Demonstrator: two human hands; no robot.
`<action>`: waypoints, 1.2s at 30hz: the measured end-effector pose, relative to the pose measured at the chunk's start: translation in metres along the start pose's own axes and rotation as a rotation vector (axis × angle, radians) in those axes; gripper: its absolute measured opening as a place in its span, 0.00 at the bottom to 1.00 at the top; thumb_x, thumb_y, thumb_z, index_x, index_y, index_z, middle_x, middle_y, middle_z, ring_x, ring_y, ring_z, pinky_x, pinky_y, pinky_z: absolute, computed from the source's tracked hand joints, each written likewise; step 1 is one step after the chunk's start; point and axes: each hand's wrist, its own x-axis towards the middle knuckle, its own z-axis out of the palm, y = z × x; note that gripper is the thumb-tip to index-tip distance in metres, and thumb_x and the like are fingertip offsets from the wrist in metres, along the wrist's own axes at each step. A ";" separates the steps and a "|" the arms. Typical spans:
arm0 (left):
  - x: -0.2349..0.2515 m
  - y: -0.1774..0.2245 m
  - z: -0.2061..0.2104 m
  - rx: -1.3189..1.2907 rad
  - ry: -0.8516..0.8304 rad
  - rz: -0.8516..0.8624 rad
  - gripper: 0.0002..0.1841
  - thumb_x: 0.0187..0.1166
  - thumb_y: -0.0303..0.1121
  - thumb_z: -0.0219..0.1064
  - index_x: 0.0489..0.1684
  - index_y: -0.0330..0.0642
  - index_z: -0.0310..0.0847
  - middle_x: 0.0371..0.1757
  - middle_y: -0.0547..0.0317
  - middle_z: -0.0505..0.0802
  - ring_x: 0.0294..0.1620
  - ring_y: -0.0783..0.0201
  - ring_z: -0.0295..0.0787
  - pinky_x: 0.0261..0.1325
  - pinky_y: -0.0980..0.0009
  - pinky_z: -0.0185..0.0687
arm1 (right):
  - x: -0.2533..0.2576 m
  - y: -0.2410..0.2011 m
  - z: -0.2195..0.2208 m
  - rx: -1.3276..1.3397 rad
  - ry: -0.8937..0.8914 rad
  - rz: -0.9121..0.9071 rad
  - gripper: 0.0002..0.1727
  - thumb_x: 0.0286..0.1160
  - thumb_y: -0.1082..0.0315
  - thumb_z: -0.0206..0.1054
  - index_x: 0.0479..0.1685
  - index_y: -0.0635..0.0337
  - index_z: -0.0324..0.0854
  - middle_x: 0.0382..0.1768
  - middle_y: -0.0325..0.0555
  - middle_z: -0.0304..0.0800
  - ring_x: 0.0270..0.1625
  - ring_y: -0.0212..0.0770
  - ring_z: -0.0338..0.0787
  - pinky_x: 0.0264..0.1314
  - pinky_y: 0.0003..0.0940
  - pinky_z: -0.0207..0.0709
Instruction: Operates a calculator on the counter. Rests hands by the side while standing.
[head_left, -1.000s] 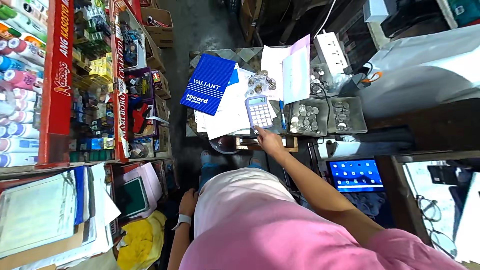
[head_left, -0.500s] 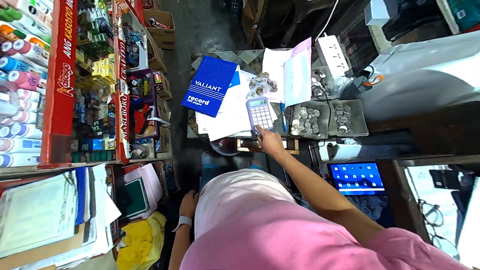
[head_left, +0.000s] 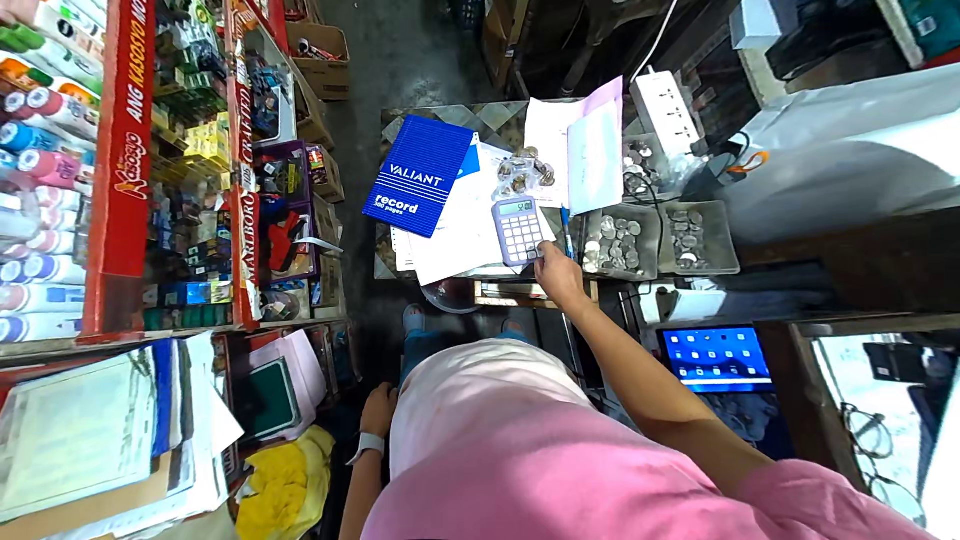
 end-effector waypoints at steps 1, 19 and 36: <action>0.000 0.000 0.000 -0.001 0.000 0.002 0.22 0.94 0.38 0.51 0.72 0.31 0.78 0.70 0.32 0.86 0.75 0.40 0.81 0.80 0.44 0.69 | 0.000 0.000 0.000 0.003 0.003 -0.001 0.20 0.89 0.68 0.53 0.74 0.65 0.74 0.64 0.67 0.87 0.64 0.68 0.89 0.64 0.65 0.79; 0.004 -0.001 -0.005 0.009 -0.012 -0.007 0.22 0.94 0.39 0.51 0.72 0.31 0.78 0.69 0.32 0.86 0.75 0.39 0.81 0.80 0.43 0.69 | 0.014 -0.028 0.004 -0.053 -0.075 -0.175 0.24 0.91 0.63 0.53 0.83 0.54 0.74 0.63 0.65 0.88 0.61 0.68 0.90 0.61 0.68 0.79; 0.011 0.013 -0.013 0.072 -0.039 -0.001 0.22 0.93 0.39 0.52 0.73 0.31 0.77 0.71 0.32 0.85 0.77 0.40 0.80 0.81 0.44 0.69 | -0.003 0.001 -0.007 0.012 0.009 -0.044 0.24 0.91 0.65 0.49 0.82 0.62 0.71 0.69 0.64 0.85 0.64 0.67 0.90 0.63 0.65 0.79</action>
